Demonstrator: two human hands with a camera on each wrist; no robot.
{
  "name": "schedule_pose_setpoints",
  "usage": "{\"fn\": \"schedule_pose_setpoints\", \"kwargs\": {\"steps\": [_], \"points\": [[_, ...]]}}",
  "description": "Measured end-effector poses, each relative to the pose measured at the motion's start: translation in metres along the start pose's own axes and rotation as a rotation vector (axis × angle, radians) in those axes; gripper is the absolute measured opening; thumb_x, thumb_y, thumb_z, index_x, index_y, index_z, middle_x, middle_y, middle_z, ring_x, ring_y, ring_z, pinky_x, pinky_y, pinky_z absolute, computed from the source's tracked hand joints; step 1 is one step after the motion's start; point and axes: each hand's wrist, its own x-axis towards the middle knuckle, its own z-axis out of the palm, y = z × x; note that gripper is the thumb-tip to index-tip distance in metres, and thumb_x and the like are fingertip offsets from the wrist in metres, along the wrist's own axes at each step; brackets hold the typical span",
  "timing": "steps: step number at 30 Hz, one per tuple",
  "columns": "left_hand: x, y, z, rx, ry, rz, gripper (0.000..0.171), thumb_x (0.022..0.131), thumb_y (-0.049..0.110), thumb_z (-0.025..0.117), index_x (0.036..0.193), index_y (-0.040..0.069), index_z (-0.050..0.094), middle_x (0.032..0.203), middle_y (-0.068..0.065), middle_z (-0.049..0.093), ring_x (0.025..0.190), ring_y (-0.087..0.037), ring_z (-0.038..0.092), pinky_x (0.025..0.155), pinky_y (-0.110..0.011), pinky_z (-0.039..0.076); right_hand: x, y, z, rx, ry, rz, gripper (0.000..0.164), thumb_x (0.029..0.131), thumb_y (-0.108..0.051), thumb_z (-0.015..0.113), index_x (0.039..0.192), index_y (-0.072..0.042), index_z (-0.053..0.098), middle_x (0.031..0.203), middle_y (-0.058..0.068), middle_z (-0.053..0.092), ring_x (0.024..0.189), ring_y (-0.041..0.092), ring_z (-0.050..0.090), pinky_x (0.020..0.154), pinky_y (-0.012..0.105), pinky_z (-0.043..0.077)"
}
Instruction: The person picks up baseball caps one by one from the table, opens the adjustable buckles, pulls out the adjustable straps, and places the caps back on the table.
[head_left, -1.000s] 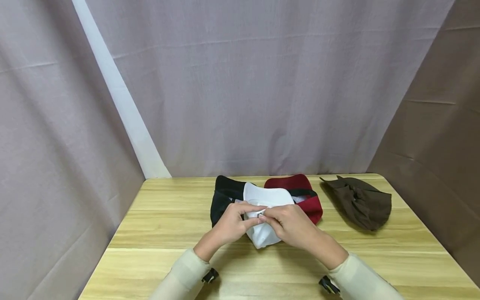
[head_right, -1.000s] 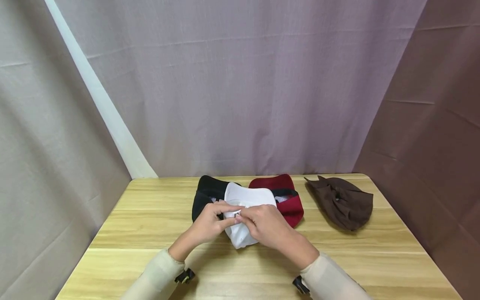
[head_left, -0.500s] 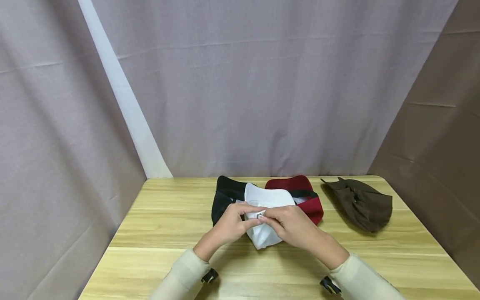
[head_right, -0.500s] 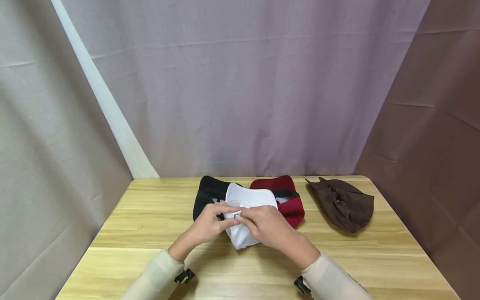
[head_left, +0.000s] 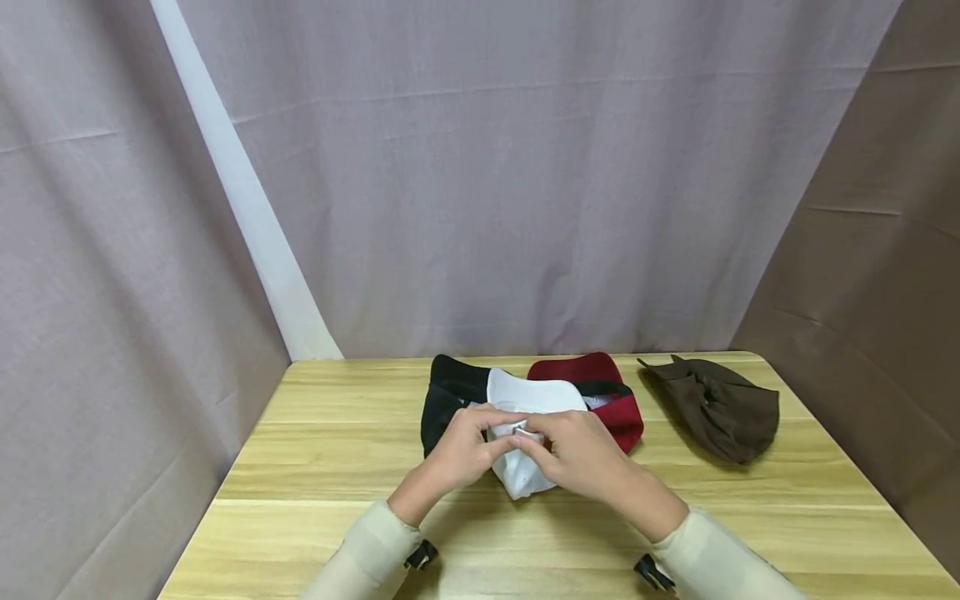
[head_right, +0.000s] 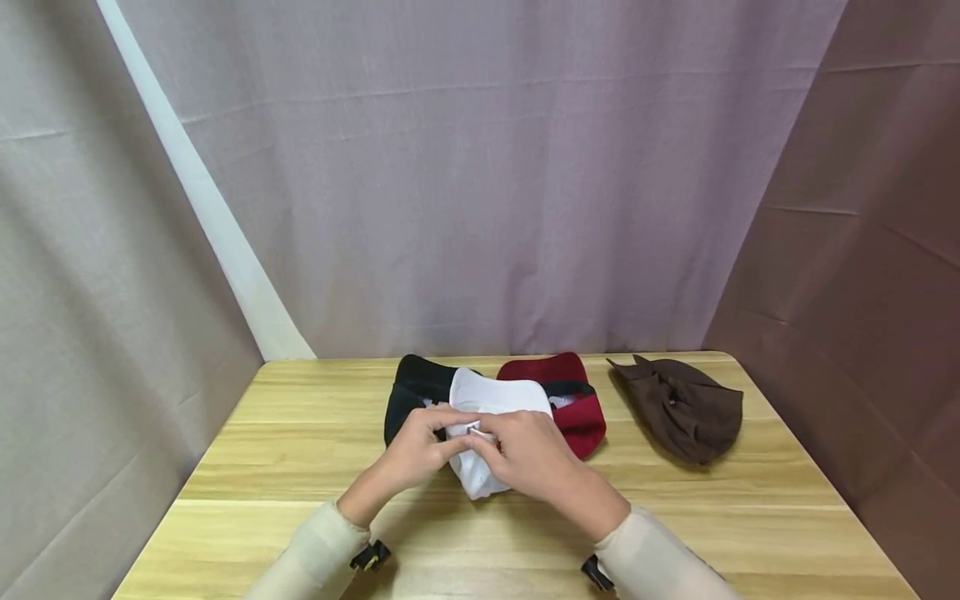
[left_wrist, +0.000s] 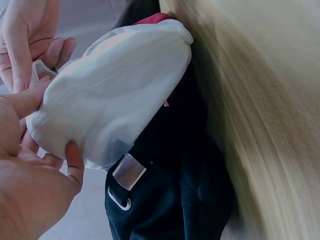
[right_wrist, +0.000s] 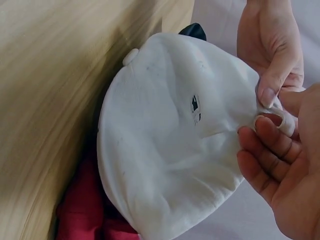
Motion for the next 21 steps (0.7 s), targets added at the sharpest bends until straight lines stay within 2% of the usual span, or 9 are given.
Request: {"fn": "schedule_pose_setpoints", "kwargs": {"steps": [5,9,14,21], "points": [[0.0006,0.0005,0.0001,0.03,0.012,0.005,0.032,0.092,0.029,0.071,0.122,0.018,0.073,0.116,0.005,0.075,0.102,-0.006,0.067,0.086,-0.025,0.051,0.0014,-0.002,0.0019,-0.021,0.021,-0.013,0.027,0.09,-0.039,0.072,0.07,-0.029,0.057,0.054,-0.023,0.039,0.052,-0.004,0.037,0.05,0.016,0.03],[0.0011,0.0008,-0.0009,0.037,0.001,0.001,0.034,0.092,0.036,0.07,0.122,0.021,0.072,0.118,0.009,0.074,0.106,-0.004,0.066,0.091,-0.027,0.05,0.0004,-0.0014,0.0039,-0.031,0.048,-0.039,0.024,0.09,-0.033,0.073,0.071,-0.028,0.059,0.058,-0.021,0.047,0.055,-0.003,0.039,0.052,0.017,0.033],[0.0003,0.0003,-0.0026,0.035,0.002,-0.004,0.032,0.091,0.036,0.071,0.121,0.026,0.073,0.117,0.013,0.073,0.103,-0.004,0.065,0.088,-0.026,0.047,-0.0007,-0.0013,0.007,-0.02,0.054,-0.059,0.024,0.092,-0.03,0.071,0.072,-0.027,0.059,0.06,-0.02,0.05,0.056,-0.004,0.039,0.052,0.016,0.033],[0.0012,-0.0008,-0.0026,0.008,-0.004,0.014,0.032,0.091,0.034,0.072,0.121,0.024,0.073,0.117,0.012,0.073,0.106,-0.004,0.066,0.09,-0.027,0.048,-0.0006,-0.0012,0.0067,-0.038,0.073,-0.074,0.023,0.092,-0.027,0.071,0.073,-0.026,0.059,0.065,-0.017,0.061,0.056,-0.002,0.043,0.051,0.018,0.034]]}}
